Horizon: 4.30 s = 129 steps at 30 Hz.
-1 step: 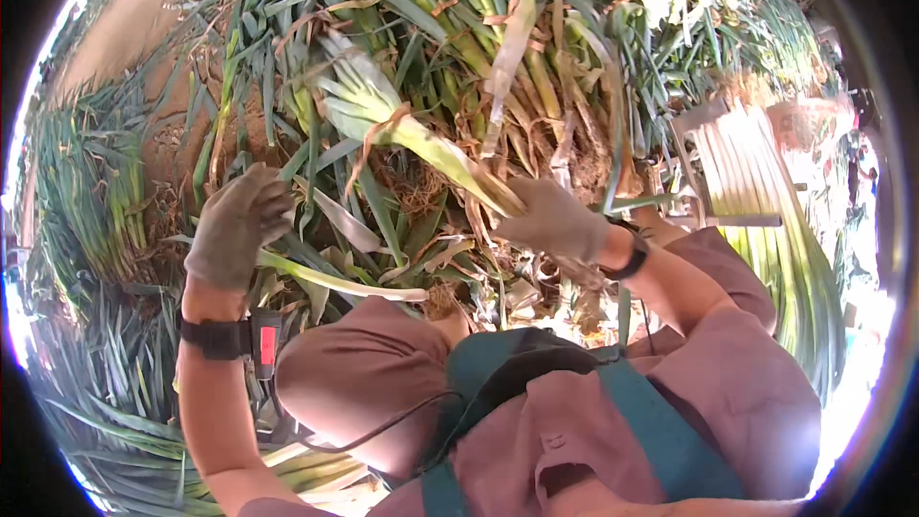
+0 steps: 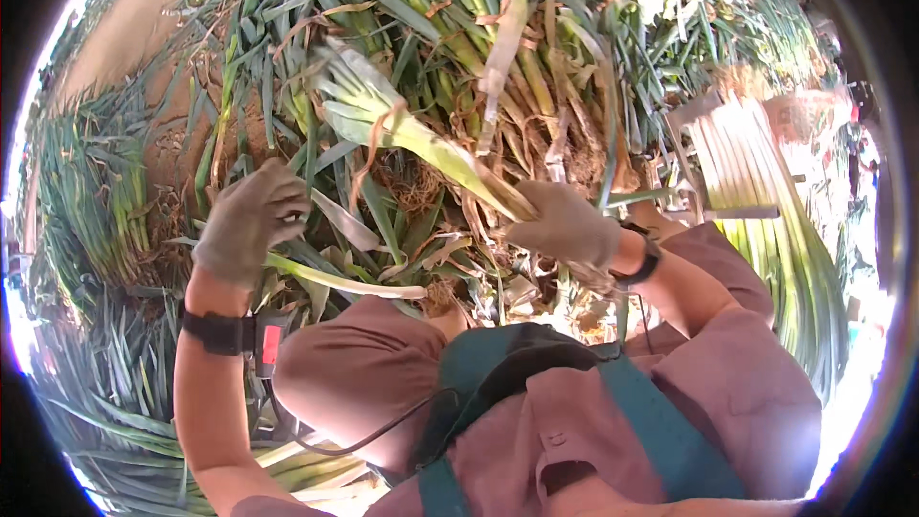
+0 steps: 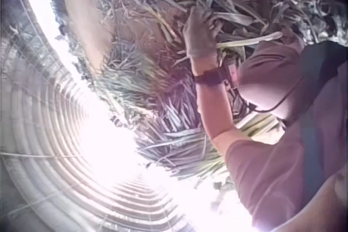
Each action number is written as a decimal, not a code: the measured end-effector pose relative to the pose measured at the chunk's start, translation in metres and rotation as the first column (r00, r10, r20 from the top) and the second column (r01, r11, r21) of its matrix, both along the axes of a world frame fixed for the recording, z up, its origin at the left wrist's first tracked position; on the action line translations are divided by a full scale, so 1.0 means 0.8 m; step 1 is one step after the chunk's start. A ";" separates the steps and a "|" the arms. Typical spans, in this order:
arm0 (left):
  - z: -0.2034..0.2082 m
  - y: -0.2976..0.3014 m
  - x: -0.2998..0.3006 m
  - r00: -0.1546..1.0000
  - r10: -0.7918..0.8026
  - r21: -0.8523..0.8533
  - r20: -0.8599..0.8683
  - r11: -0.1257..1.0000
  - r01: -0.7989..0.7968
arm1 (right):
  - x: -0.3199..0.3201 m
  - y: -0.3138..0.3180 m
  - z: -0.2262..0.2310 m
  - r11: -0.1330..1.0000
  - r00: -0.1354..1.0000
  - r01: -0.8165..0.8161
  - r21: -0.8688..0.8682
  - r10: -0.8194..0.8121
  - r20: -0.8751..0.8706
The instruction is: Manually sort and clean leeks by removing dry or damaged outer leaves and grouping them.
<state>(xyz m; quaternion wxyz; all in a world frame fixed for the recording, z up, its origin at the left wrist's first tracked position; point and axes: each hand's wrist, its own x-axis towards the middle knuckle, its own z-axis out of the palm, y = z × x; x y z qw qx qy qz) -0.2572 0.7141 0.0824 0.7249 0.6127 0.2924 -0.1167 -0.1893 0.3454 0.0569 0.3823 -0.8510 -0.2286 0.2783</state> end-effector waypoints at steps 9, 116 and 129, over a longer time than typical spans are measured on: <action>0.000 -0.223 0.007 0.947 0.068 -0.446 0.313 0.891 0.084 | -0.141 -0.143 0.063 0.998 0.984 0.035 0.057 -0.044 0.173; 0.120 -0.216 0.046 0.546 0.149 -0.385 0.824 0.854 0.349 | -0.052 -0.062 0.059 0.584 0.967 0.096 0.806 0.136 -0.213; 0.075 -0.155 0.081 0.667 0.394 -0.497 0.633 0.867 -0.041 | -0.069 -0.025 0.051 0.953 0.655 -0.297 0.058 0.159 0.738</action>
